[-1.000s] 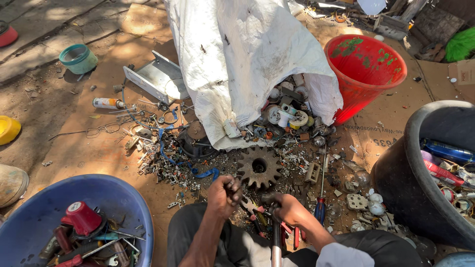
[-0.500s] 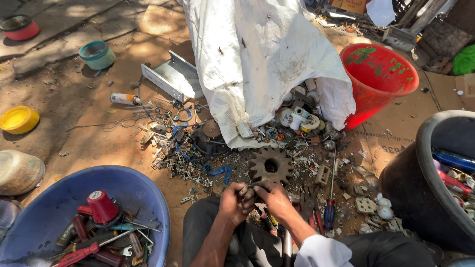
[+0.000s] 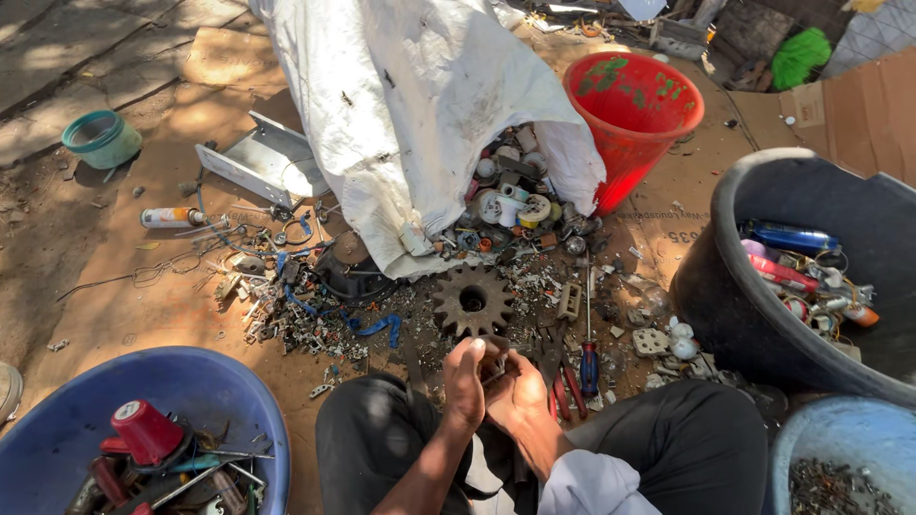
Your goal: The person sits on the ground and uses a hammer to strike a small electronic component held in their left hand. They repeatedly hit the object to break it apart and extract copper wire, which they pull out by hand and place into a pile.
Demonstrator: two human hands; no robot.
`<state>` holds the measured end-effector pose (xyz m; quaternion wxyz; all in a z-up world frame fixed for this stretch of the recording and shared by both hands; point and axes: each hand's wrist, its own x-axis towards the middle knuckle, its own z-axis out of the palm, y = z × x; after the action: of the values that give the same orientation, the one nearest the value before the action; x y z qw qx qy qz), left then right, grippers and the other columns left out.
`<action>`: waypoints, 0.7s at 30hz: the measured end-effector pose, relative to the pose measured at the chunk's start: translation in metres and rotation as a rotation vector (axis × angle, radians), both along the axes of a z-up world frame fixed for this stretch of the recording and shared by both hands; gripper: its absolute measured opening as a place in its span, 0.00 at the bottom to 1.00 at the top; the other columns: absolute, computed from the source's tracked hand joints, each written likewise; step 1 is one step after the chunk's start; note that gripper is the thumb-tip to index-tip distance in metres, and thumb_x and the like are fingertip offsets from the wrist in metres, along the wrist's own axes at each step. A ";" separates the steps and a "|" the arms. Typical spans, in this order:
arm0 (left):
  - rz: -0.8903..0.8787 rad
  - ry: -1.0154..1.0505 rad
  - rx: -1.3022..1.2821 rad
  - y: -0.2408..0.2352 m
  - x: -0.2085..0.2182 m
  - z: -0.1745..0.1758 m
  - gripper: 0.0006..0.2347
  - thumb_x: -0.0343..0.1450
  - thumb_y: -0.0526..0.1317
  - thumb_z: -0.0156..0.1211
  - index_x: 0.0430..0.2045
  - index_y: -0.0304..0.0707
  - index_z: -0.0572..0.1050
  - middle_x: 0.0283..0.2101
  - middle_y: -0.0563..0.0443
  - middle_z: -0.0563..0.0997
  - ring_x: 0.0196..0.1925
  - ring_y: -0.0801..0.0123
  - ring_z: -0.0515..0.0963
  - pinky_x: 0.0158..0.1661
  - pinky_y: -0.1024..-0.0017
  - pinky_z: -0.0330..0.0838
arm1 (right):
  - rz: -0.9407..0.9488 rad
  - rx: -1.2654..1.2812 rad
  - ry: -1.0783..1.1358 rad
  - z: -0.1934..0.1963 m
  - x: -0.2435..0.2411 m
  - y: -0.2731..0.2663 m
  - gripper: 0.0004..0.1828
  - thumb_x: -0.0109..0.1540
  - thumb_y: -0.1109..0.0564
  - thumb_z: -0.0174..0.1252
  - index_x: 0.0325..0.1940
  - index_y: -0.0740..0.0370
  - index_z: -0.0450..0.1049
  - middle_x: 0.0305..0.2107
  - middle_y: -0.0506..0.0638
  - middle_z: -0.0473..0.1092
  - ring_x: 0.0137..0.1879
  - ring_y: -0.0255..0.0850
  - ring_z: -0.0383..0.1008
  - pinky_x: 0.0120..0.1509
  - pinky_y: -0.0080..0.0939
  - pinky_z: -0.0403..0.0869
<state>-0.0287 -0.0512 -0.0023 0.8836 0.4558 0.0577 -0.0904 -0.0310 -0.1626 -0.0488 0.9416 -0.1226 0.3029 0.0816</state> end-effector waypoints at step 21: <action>0.291 0.383 0.201 0.069 0.075 -0.081 0.09 0.75 0.34 0.55 0.44 0.27 0.69 0.39 0.40 0.79 0.35 0.59 0.81 0.33 0.64 0.78 | -0.421 -0.222 -0.009 0.153 0.024 -0.223 0.30 0.71 0.37 0.41 0.49 0.68 0.70 0.39 0.60 0.71 0.46 0.53 0.73 0.55 0.56 0.74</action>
<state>0.0459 0.0181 -0.0837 0.8106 0.5028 0.2974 -0.0408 -0.0070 -0.3852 0.1041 0.9199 -0.1600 0.3247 -0.1509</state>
